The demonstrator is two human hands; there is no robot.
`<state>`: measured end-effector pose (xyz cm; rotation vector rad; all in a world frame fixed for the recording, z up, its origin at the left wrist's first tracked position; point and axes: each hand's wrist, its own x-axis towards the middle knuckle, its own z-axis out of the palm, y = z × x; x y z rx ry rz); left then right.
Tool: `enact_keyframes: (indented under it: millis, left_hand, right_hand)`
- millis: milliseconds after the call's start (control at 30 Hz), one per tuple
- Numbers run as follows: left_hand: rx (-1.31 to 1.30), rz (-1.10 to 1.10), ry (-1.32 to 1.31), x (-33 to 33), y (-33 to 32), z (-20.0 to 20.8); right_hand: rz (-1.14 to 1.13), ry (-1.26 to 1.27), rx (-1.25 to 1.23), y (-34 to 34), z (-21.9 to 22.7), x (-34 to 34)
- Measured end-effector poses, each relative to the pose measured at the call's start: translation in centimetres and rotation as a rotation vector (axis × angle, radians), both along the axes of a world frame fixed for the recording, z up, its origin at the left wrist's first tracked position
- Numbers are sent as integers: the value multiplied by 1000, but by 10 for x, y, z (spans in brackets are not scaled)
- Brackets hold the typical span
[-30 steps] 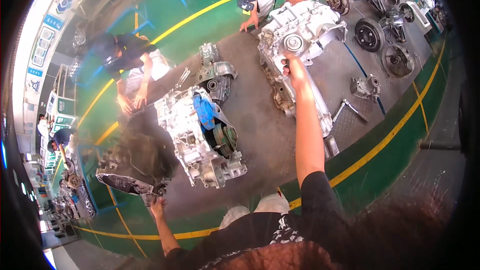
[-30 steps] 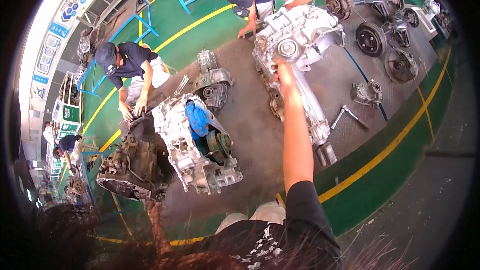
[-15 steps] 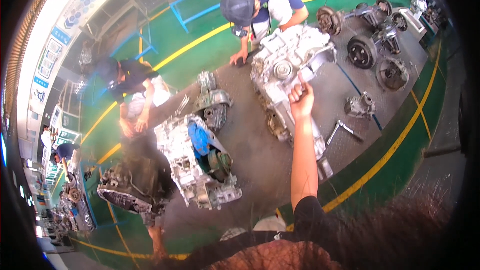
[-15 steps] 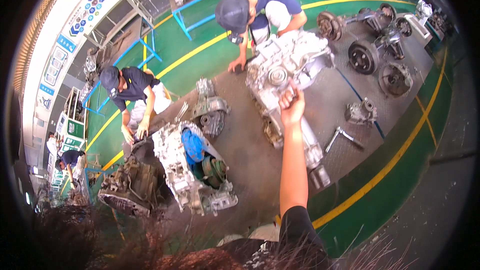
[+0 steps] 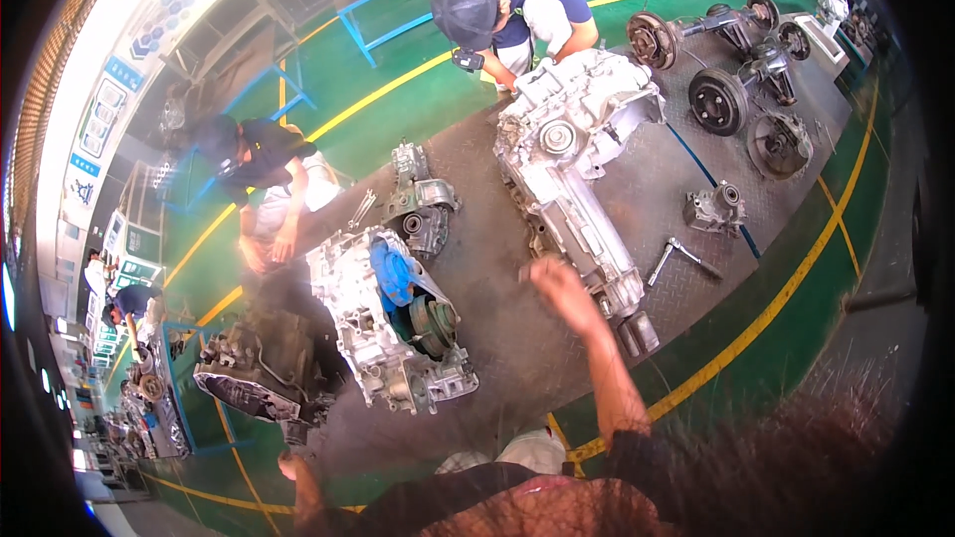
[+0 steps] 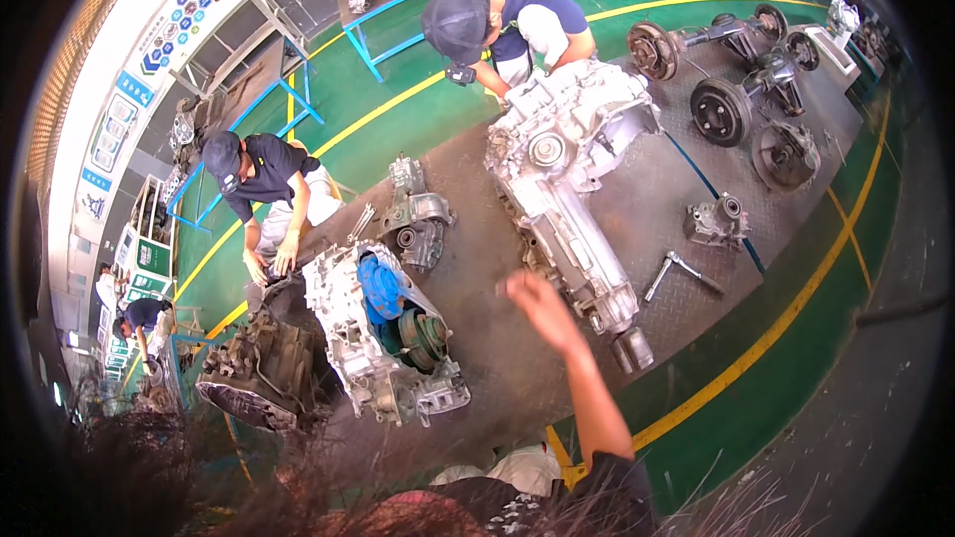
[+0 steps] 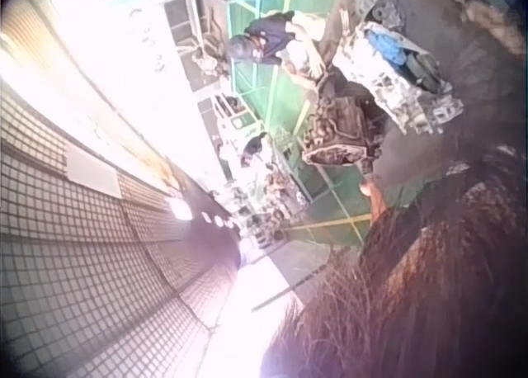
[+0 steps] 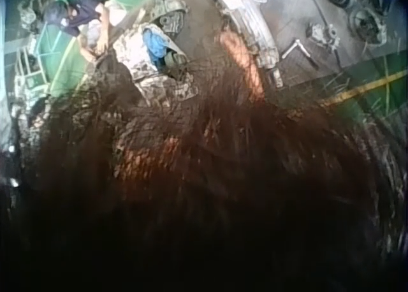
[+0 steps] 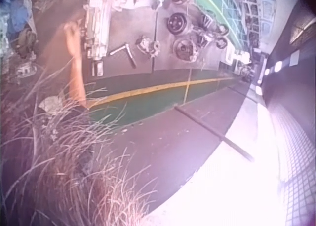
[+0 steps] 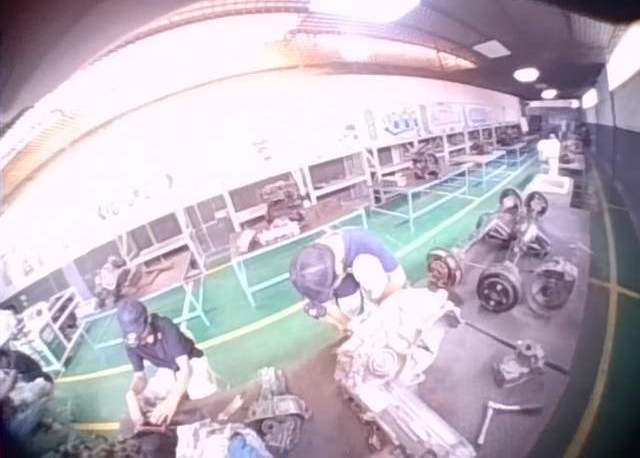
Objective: The person works by hand to remove various internal components from a metallic transmission housing, including gears and shafts.
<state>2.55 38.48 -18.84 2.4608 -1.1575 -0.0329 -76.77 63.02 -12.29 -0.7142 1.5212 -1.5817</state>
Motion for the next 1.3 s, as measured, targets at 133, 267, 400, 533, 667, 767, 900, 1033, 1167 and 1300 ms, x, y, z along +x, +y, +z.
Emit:
enact_keyframes:
  millis: [133, 267, 400, 533, 667, 767, 900, 1033, 1167, 1300]
  left_hand:
    - [-109, -292, 53, -18, -11, 2]
    - [-272, -714, 291, -54, -23, -7]
    - [-5, -832, 310, -84, -13, -16]
    - [96, -890, 54, -93, 9, -17]
    - [4, -772, 229, -86, 26, -26]
    - [31, -677, 402, -80, 43, -43]
    - [98, -577, 653, -79, 76, -72]
    - [148, -491, 773, -76, 104, -82]
    - [124, -311, 891, -60, 128, -74]
    - [100, -261, 834, -38, 153, -66]
  right_hand:
    - [-359, 106, 563, 109, -170, 169]
    - [-327, -504, 976, 280, -268, 276]
    - [-376, -690, 1074, 346, -287, 277]
    - [-358, -644, 1005, 325, -269, 240]
    - [-311, -522, 836, 272, -247, 195]
    - [-280, -506, 655, 215, -236, 167]
    - [-326, -343, 509, 136, -232, 156]
    - [-484, -970, 364, 72, -209, 143]
    - [-374, -1214, -298, 25, -146, 75]
    - [-468, -1129, -502, -18, -94, -8]
